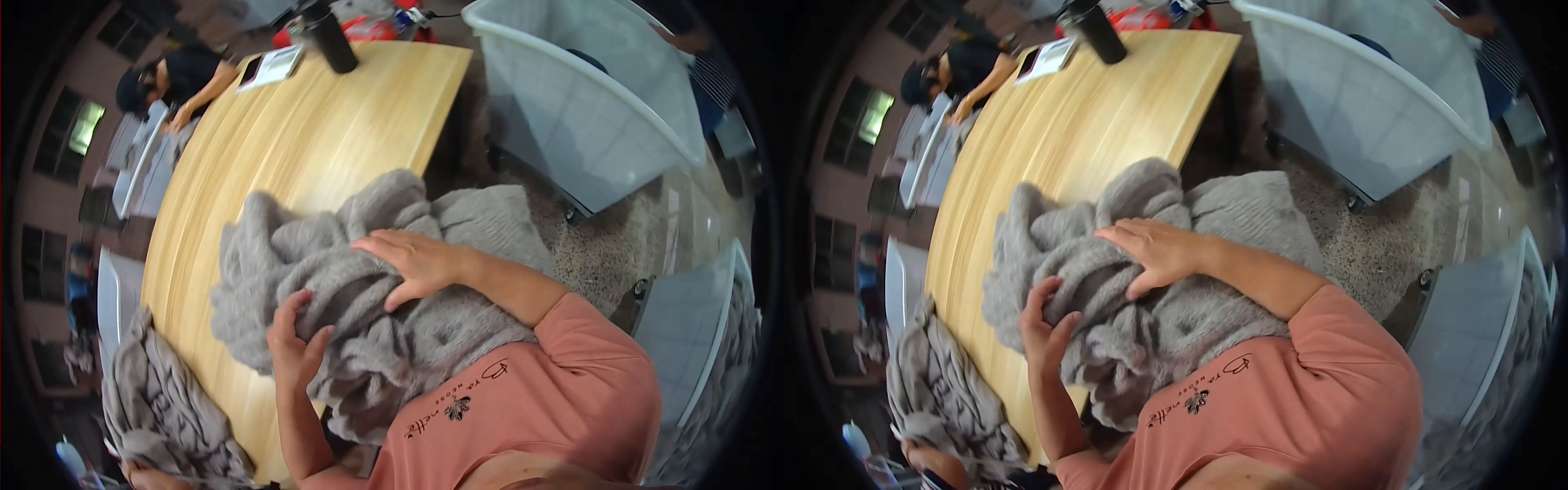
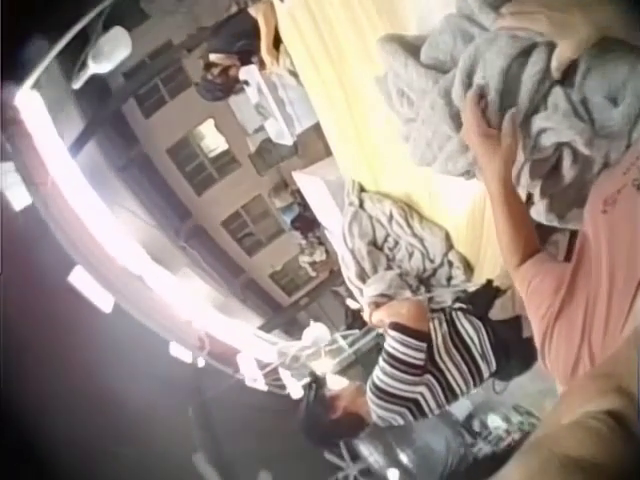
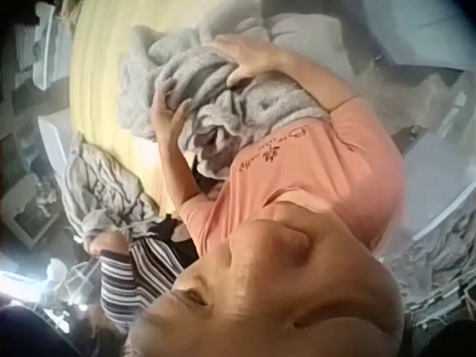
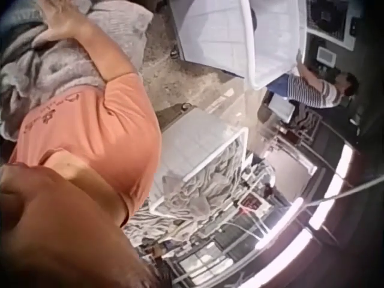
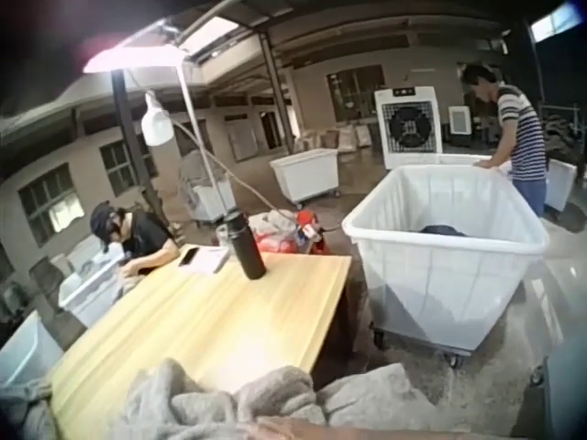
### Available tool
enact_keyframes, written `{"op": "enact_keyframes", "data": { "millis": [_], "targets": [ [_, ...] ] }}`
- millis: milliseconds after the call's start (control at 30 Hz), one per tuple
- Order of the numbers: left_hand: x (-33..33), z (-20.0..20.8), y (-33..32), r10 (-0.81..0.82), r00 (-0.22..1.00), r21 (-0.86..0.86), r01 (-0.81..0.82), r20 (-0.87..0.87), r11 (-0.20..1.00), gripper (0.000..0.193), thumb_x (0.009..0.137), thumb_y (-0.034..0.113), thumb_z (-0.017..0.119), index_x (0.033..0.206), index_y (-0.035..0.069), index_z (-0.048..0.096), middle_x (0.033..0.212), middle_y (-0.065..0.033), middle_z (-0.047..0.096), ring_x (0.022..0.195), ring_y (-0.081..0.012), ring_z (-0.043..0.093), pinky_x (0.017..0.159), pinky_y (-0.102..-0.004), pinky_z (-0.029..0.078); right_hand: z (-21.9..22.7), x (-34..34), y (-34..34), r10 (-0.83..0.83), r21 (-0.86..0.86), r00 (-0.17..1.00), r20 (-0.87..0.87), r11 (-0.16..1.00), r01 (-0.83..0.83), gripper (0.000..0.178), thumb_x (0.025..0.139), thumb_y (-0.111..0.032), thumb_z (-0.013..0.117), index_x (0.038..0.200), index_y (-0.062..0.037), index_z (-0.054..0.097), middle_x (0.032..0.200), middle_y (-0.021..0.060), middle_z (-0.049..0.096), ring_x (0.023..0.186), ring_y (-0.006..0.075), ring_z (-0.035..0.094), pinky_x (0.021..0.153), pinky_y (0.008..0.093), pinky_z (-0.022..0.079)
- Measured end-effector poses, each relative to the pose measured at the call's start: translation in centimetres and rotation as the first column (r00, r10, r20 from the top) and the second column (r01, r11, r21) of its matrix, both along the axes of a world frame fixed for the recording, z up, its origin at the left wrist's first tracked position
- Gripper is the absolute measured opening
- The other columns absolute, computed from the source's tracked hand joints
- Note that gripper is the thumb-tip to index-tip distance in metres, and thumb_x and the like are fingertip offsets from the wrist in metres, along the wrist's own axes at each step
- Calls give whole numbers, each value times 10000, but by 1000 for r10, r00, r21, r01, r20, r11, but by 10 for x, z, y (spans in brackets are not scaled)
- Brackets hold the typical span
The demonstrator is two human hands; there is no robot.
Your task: Inspecting grey knitted sweaters and removing lint or loose threads by hand and with snips.
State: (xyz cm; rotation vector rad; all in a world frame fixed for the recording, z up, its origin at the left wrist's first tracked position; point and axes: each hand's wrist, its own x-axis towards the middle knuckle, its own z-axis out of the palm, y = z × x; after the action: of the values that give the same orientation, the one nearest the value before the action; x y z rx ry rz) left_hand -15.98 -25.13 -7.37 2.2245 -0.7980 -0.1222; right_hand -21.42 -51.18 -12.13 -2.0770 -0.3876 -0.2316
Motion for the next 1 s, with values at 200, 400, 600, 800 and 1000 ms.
{"op": "enact_keyframes", "data": {
  "millis": [200, 400, 600, 800, 1000],
  "targets": [
    [-20, -3, 37, 99, 994, -48, -101, -44, 994, 356, 650, 33, 685, 995, 14, 598, 921, -92, 605, 864, -202, 568, 771, -296, 436, -11, 8, -4, 70, -211, 997, -19, 975, -72, 858, 563, 17, 675, 1344, -101, 339, 1206, 212, 424, 1077, 349, 479, 942, 365, 385],
    [-24, -26, 17, 94, 963, -2, -97, 251, 995, 367, 643, 37, 690, 997, 15, 597, 894, -122, 601, 860, -268, 577, 780, -315, 443, -12, 20, -24, 158, 263, 983, -88, 956, -130, 654, 617, 16, 656, 1246, -61, 494, 1177, 111, 525, 1132, 240, 476, 975, 318, 352],
    [-16, -17, 8, 245, 930, -195, -195, 276, 961, 185, 731, -27, 618, 911, 13, 608, 841, -100, 617, 773, -224, 588, 685, -299, 456, -22, 13, -25, -196, 177, 965, 176, 970, 165, 507, 648, 82, 575, 1142, -33, 555, 1178, 99, 512, 1107, 203, 489, 943, 300, 373],
    [4, 16, 20, -42, 858, -787, -450, -513, 422, 195, 911, 149, 484, 968, -14, 574, 911, -123, 626, 805, -239, 621, 725, -356, 527, -21, 10, -23, -530, 452, 833, 161, 790, 415, 204, 747, 75, 553, 916, -29, 601, 752, 5, 585, 705, 68, 533, 657, 207, 443],
    [25, 81, 39, 181, 851, -868, -494, -494, -43, 302, 918, 254, 442, 1054, -1, 529, 1039, -149, 577, 937, -271, 584, 807, -381, 505, 9, -13, -48, -273, 919, 955, -118, 335, 209, 160, 827, -214, 556, 818, -57, 591, 753, -17, 584, 669, 72, 538, 591, 213, 439]
  ]
}}
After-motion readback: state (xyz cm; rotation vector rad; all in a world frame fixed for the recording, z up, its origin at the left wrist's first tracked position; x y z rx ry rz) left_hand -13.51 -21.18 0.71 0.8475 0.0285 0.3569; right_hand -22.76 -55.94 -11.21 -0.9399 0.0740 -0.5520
